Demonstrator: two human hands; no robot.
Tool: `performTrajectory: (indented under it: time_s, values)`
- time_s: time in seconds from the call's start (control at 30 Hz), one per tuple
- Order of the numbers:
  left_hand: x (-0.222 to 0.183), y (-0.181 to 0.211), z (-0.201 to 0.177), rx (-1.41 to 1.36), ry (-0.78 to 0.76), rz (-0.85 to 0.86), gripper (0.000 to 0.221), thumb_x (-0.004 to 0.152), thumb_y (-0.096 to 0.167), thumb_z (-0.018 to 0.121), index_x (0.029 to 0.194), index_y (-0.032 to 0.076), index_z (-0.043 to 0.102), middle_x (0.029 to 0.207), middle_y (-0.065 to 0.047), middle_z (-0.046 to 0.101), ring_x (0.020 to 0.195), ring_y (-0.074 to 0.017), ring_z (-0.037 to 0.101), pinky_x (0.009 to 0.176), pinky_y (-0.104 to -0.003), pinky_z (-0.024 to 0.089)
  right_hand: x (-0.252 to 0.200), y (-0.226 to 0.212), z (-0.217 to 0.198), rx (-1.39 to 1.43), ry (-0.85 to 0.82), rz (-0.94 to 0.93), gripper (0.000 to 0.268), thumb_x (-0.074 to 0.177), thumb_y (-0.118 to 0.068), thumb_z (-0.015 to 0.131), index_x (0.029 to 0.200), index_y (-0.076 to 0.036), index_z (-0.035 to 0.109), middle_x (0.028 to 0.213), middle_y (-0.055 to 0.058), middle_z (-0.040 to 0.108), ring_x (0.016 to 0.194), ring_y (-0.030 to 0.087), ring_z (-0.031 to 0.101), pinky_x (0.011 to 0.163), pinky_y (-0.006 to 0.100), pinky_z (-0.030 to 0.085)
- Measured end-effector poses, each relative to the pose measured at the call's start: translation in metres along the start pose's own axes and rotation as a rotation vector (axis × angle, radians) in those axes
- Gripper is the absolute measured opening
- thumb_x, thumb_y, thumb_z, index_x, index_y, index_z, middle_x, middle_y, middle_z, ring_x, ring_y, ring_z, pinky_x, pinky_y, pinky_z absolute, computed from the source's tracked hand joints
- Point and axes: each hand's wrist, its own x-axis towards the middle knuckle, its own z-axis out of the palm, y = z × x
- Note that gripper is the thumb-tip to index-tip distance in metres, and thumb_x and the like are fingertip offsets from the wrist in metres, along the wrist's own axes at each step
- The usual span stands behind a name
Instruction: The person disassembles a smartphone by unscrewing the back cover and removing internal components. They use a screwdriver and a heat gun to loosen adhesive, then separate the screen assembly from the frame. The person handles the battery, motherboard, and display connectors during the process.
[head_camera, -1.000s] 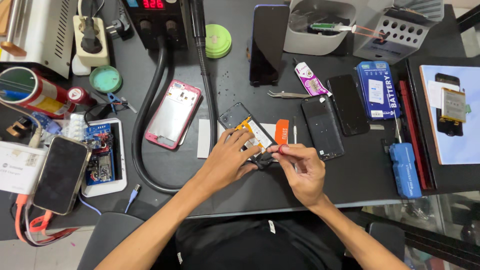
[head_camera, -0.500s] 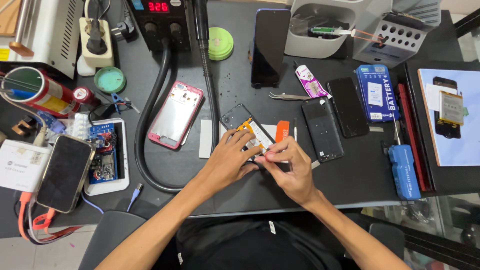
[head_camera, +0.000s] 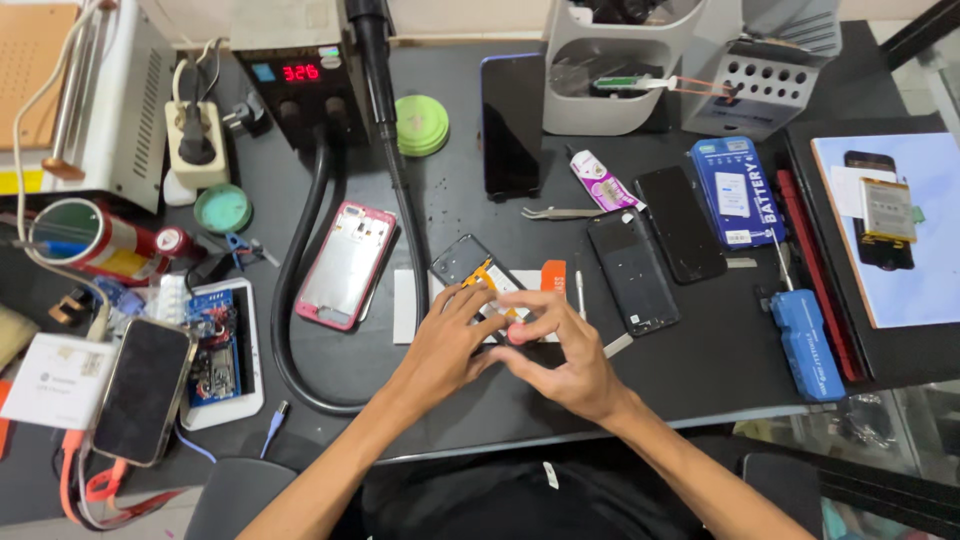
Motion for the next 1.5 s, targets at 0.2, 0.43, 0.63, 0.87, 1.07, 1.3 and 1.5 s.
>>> performTrajectory:
  time_s: [0.2,0.43,0.63,0.87,1.07,1.3,1.5]
  values:
    - [0.000,-0.001,0.001,-0.024,0.012,-0.008,0.047,0.073,0.022,0.086,0.114,0.007,0.069,0.131,-0.016,0.060,0.128,-0.0375,0.053,0.113,-0.054,0.037,-0.004,0.008,-0.004,0.146,0.019,0.041,0.013,0.095,0.003,0.074,0.104,-0.004,0.067,0.098,0.009,0.072,0.095,0.021,0.076,0.092,0.033,0.063]
    - [0.000,-0.001,0.004,-0.032,0.016,-0.006,0.047,0.073,0.021,0.085,0.115,0.007,0.070,0.129,-0.016,0.060,0.128,-0.0383,0.052,0.115,-0.054,0.035,-0.002,-0.001,0.000,0.104,-0.044,0.020,0.014,0.097,0.003,0.067,0.106,-0.003,0.059,0.118,0.014,0.073,0.112,0.023,0.072,0.101,0.036,0.058]
    - [-0.001,-0.002,0.001,-0.020,-0.019,-0.011,0.047,0.072,0.018,0.084,0.116,0.008,0.070,0.130,-0.017,0.060,0.128,-0.0382,0.052,0.113,-0.053,0.035,-0.001,-0.002,0.009,-0.036,0.026,-0.113,0.022,0.093,0.001,0.077,0.107,-0.007,0.062,0.096,0.009,0.068,0.091,0.016,0.070,0.112,0.038,0.058]
    - [0.000,-0.002,-0.003,-0.047,0.004,-0.007,0.043,0.074,0.023,0.084,0.111,0.007,0.071,0.129,-0.017,0.061,0.127,-0.0376,0.053,0.111,-0.051,0.037,0.001,-0.001,0.005,0.059,0.007,-0.033,0.023,0.091,0.008,0.068,0.109,-0.001,0.058,0.116,0.018,0.069,0.109,0.028,0.068,0.109,0.041,0.048]
    - [0.003,0.002,-0.005,-0.064,0.011,-0.009,0.036,0.078,0.023,0.083,0.109,0.008,0.071,0.126,-0.015,0.062,0.124,-0.0359,0.055,0.110,-0.051,0.039,-0.010,0.017,0.007,0.189,0.054,0.021,0.021,0.099,0.009,0.068,0.111,-0.005,0.058,0.112,0.009,0.067,0.107,0.018,0.073,0.121,0.039,0.051]
    - [0.002,-0.001,-0.002,-0.016,0.010,-0.002,0.037,0.075,0.017,0.079,0.111,0.008,0.073,0.126,-0.014,0.063,0.124,-0.0345,0.057,0.112,-0.051,0.039,-0.013,0.020,0.008,0.205,0.045,-0.037,0.029,0.095,0.007,0.075,0.110,-0.006,0.054,0.118,0.009,0.062,0.109,0.017,0.069,0.103,0.032,0.056]
    - [0.002,0.000,-0.001,-0.076,0.046,-0.001,0.035,0.078,0.020,0.082,0.108,0.006,0.071,0.126,-0.015,0.062,0.123,-0.0370,0.055,0.109,-0.052,0.039,-0.014,0.015,0.007,0.175,0.009,0.013,0.020,0.101,0.011,0.060,0.115,-0.003,0.054,0.117,0.013,0.071,0.114,0.023,0.071,0.125,0.045,0.039]
